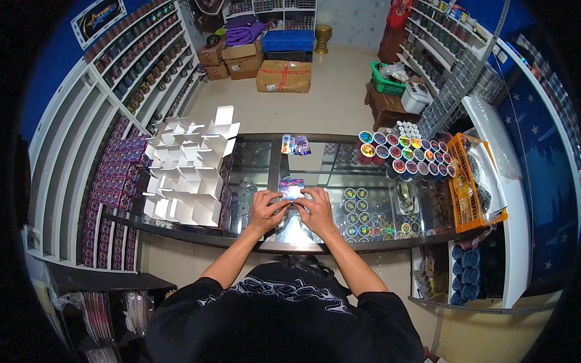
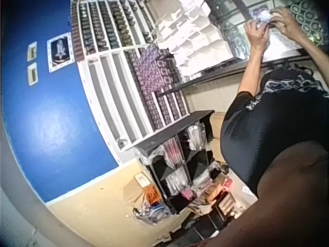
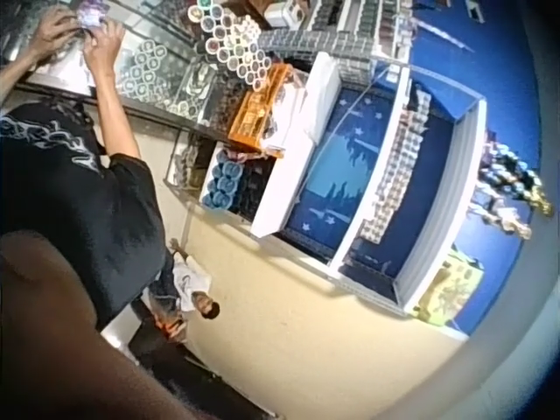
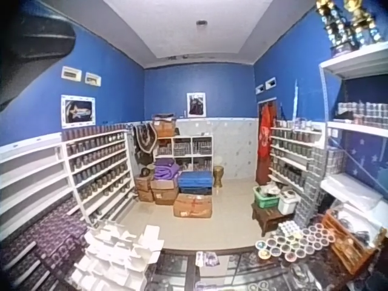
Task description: Assembling and folding small cardboard boxes for toys and placing items inside them.
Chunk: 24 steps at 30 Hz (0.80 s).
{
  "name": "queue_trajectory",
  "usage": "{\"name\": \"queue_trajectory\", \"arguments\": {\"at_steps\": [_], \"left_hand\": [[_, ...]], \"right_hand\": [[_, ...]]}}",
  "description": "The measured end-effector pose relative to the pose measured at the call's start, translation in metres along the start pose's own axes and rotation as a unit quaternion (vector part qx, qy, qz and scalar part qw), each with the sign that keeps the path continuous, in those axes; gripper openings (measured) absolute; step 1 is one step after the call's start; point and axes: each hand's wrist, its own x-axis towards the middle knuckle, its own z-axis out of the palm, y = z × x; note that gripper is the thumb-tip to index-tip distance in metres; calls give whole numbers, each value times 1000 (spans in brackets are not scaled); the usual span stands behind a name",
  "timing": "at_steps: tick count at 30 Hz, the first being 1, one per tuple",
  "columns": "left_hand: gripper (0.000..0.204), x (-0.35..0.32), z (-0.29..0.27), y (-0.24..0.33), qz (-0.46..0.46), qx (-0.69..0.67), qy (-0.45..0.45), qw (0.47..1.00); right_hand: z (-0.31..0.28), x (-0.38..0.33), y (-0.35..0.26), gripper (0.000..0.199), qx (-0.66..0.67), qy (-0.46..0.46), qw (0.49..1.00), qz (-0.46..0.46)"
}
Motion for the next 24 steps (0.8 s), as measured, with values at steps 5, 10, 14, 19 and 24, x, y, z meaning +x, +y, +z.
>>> {"name": "queue_trajectory", "arguments": {"at_steps": [5,10,14,19,24], "left_hand": [[21,1,2,1,-35,-37,-9,999],[17,1,6,2,-84,-67,6,994],[16,7,4,5,-104,-76,5,992],[18,7,-5,0,-97,-80,-2,992],[21,1,-4,-1,-118,-98,3,988]], "right_hand": [[5,-3,1,17,-14,27,999,-17],[5,2,-6,17,-13,29,999,-17],[8,0,-2,17,-15,22,1000,-10],[10,0,-3,17,-13,25,1000,-8],[9,1,-5,16,-14,28,1000,-5]]}}
